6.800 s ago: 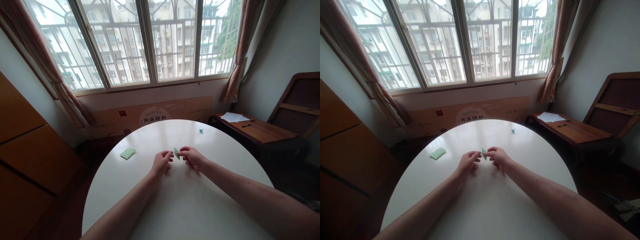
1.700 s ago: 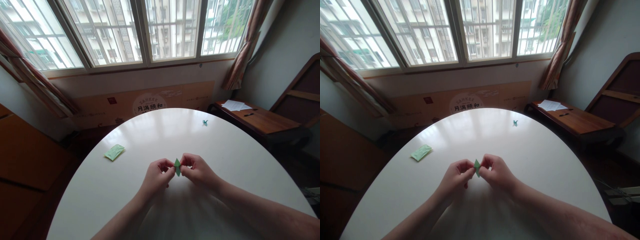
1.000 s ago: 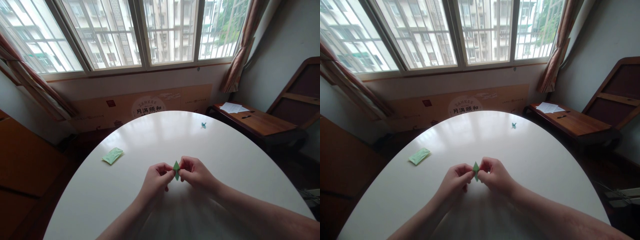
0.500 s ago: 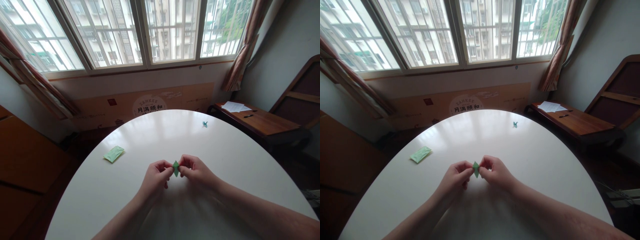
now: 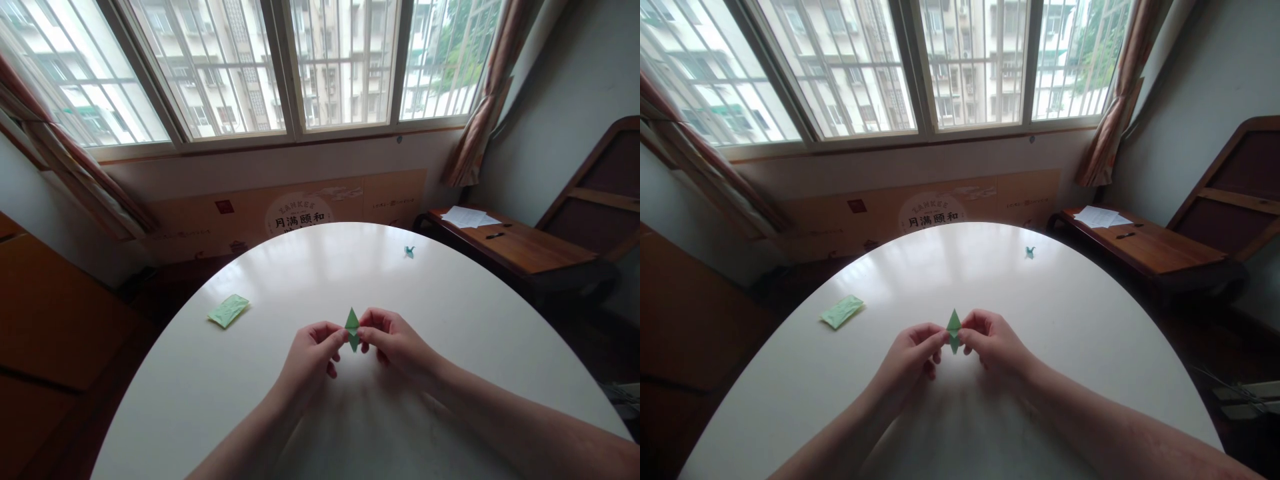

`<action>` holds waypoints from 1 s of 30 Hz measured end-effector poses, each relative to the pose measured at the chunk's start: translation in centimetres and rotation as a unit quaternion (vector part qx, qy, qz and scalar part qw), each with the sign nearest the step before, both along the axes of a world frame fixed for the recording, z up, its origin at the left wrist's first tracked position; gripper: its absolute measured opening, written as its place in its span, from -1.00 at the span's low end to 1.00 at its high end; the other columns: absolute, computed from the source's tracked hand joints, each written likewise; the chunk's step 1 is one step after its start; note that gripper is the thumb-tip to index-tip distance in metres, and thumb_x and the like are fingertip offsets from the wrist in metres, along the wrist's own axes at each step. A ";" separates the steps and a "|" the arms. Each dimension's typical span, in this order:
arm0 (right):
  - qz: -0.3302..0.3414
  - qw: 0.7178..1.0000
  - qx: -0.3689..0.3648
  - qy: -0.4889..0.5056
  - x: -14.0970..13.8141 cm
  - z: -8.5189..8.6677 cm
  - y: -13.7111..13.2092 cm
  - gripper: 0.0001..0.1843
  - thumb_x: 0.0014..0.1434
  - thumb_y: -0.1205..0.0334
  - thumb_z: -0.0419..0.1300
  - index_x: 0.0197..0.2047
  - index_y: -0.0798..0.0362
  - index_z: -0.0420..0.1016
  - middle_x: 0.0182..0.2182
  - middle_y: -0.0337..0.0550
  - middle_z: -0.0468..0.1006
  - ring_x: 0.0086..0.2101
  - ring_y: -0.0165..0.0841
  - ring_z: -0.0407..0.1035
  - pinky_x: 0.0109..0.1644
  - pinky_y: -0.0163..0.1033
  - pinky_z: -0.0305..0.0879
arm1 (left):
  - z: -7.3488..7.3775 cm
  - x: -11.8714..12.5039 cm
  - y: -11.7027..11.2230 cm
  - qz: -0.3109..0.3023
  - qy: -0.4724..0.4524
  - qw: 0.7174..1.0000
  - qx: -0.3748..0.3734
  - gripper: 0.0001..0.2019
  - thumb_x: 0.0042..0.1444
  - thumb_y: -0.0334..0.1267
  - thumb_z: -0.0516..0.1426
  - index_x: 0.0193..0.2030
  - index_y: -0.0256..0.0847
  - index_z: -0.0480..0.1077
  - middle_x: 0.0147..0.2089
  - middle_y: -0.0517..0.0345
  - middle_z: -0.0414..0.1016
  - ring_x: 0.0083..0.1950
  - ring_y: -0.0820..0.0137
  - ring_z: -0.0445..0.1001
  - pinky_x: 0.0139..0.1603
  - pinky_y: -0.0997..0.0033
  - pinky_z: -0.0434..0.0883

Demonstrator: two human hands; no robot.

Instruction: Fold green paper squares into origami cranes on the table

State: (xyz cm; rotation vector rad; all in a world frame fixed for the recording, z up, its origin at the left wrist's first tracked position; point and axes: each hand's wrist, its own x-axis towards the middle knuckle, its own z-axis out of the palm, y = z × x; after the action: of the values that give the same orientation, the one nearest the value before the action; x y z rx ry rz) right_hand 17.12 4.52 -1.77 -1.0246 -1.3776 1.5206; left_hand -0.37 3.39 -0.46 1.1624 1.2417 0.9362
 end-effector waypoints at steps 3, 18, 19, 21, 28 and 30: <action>0.020 1.000 0.001 0.011 0.1 -0.5 0.0 -0.73 0.10 0.06 0.35 -0.25 0.08 0.49 -0.41 -0.18 0.51 -0.38 -0.33 0.41 -0.58 -0.41 0.16 | 0.0 -0.1 0.1 0.015 -0.018 1.000 -0.005 -0.71 -0.05 -0.07 0.32 -0.40 -0.31 0.54 -0.55 0.21 0.32 -0.55 0.51 0.25 -0.63 0.60 0.27; 0.008 1.000 0.005 0.005 0.1 -0.7 0.1 -0.67 0.15 -0.03 0.29 -0.29 0.10 0.50 -0.42 -0.17 0.52 -0.38 -0.32 0.44 -0.59 -0.42 0.25 | -0.9 -0.2 0.1 0.002 -0.022 0.993 0.117 -0.71 -0.04 -0.15 0.33 -0.29 -0.21 0.35 -0.27 0.10 0.50 -0.36 0.37 0.46 -0.62 0.53 0.39; 0.008 1.000 0.006 0.007 0.1 -0.7 0.1 -0.67 0.15 -0.04 0.29 -0.30 0.09 0.49 -0.43 -0.17 0.52 -0.39 -0.33 0.44 -0.60 -0.41 0.24 | -0.9 -0.2 0.0 -0.003 -0.005 0.990 0.144 -0.74 -0.01 -0.17 0.32 -0.32 -0.21 0.35 -0.28 0.10 0.51 -0.35 0.36 0.47 -0.60 0.53 0.40; 0.009 1.000 0.009 0.009 0.0 -0.8 0.1 -0.66 0.14 -0.05 0.29 -0.30 0.09 0.49 -0.43 -0.17 0.52 -0.40 -0.33 0.44 -0.60 -0.41 0.24 | -1.0 -0.2 -0.2 -0.014 0.042 0.980 0.192 -0.84 0.05 -0.23 0.28 -0.37 -0.22 0.39 -0.30 0.07 0.54 -0.32 0.34 0.50 -0.56 0.53 0.38; 0.014 1.000 0.020 0.000 -0.1 -0.9 -0.1 -0.63 0.19 -0.09 0.24 -0.31 0.08 0.46 -0.45 -0.17 0.50 -0.41 -0.34 0.43 -0.60 -0.42 0.22 | -1.1 -0.3 -0.6 -0.011 0.132 0.954 0.270 -0.87 0.11 -0.35 0.21 -0.26 -0.15 0.62 -0.23 0.02 0.65 -0.31 0.30 0.57 -0.49 0.48 0.39; 0.017 0.999 0.033 -0.009 -0.2 -0.9 -0.3 -0.62 0.20 -0.11 0.23 -0.29 0.08 0.46 -0.44 -0.16 0.50 -0.41 -0.34 0.41 -0.61 -0.42 0.22 | -1.3 -0.4 -0.5 0.002 0.136 0.958 0.252 -0.85 0.12 -0.33 0.20 -0.23 -0.15 0.63 -0.32 0.06 0.64 -0.40 0.33 0.54 -0.48 0.46 0.41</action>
State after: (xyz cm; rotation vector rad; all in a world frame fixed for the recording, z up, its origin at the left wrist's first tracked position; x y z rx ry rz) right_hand 16.88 4.27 -2.72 -0.9814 -1.4551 1.4824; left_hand -0.74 2.88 -1.77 1.7392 1.2551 1.1641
